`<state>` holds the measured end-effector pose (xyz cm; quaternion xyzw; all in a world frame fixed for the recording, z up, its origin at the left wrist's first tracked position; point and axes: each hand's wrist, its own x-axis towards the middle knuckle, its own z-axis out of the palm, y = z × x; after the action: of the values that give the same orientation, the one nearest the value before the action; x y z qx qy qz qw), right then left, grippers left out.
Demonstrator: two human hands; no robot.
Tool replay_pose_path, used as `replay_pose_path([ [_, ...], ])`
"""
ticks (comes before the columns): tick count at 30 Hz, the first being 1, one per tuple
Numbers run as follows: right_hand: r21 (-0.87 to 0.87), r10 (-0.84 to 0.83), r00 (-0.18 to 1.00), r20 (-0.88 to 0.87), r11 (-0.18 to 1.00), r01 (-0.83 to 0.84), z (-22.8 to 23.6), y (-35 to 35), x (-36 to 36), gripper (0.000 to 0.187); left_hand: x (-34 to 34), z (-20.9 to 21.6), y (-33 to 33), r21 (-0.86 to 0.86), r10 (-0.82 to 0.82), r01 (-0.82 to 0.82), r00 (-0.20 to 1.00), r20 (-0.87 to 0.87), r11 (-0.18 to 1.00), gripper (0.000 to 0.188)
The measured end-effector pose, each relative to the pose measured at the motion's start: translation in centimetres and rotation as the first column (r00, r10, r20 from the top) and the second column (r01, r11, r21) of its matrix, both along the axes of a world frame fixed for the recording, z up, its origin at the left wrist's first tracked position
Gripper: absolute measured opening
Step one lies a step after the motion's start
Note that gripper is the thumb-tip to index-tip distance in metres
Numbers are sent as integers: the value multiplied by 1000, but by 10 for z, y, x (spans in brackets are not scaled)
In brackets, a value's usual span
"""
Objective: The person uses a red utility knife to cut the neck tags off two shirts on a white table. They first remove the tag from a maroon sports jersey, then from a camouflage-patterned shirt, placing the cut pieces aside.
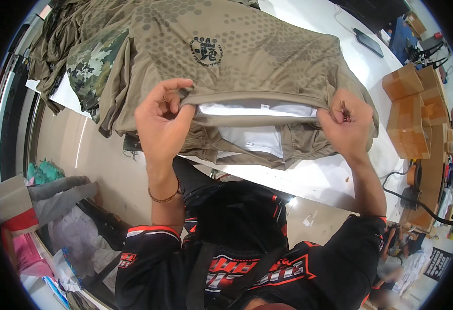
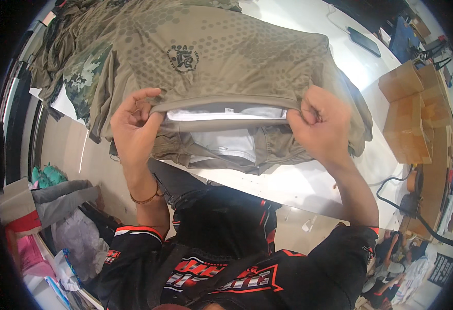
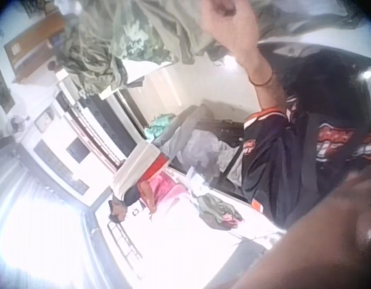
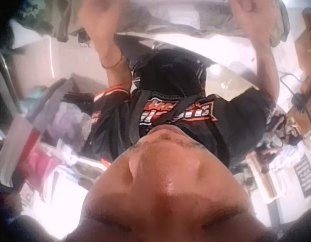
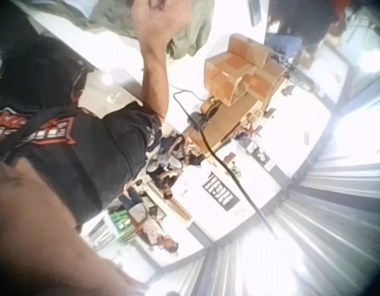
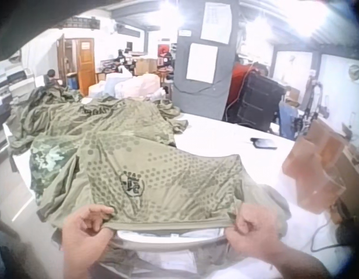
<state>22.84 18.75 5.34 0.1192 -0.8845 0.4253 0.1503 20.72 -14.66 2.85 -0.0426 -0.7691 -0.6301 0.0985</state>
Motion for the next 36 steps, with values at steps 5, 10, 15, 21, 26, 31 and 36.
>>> replay_pose_path([
  [5, -344, 131, 787, 603, 933, 108, 39, 5, -32, 34, -27, 23, 12, 135, -130, 100, 963, 238, 986, 32],
  [10, -629, 119, 891, 439, 749, 210, 29, -10, -52, 36, -44, 21, 23, 506, -134, 104, 991, 22, 856, 37],
  [15, -299, 56, 918, 393, 952, 70, 14, 0, -29, 43, -21, 0, 8, -36, -293, 292, 954, -60, 956, 30],
  [21, 76, 230, 956, 181, 966, -247, 1, -32, -13, 32, -11, 3, 5, -525, -184, 85, 973, -139, 847, 28],
  [26, 181, 261, 958, 122, 943, -280, -19, -42, -16, 23, 14, 13, -1, -397, -63, 99, 993, 102, 913, 25],
  [31, 180, 178, 958, 224, 959, -220, -21, -43, -26, 24, 25, -3, 17, -406, -129, 96, 990, -53, 909, 21],
  [36, 62, 293, 937, 192, 949, -310, -3, -57, -18, 24, 18, -8, 14, -693, -469, 151, 833, -295, 705, 30],
])
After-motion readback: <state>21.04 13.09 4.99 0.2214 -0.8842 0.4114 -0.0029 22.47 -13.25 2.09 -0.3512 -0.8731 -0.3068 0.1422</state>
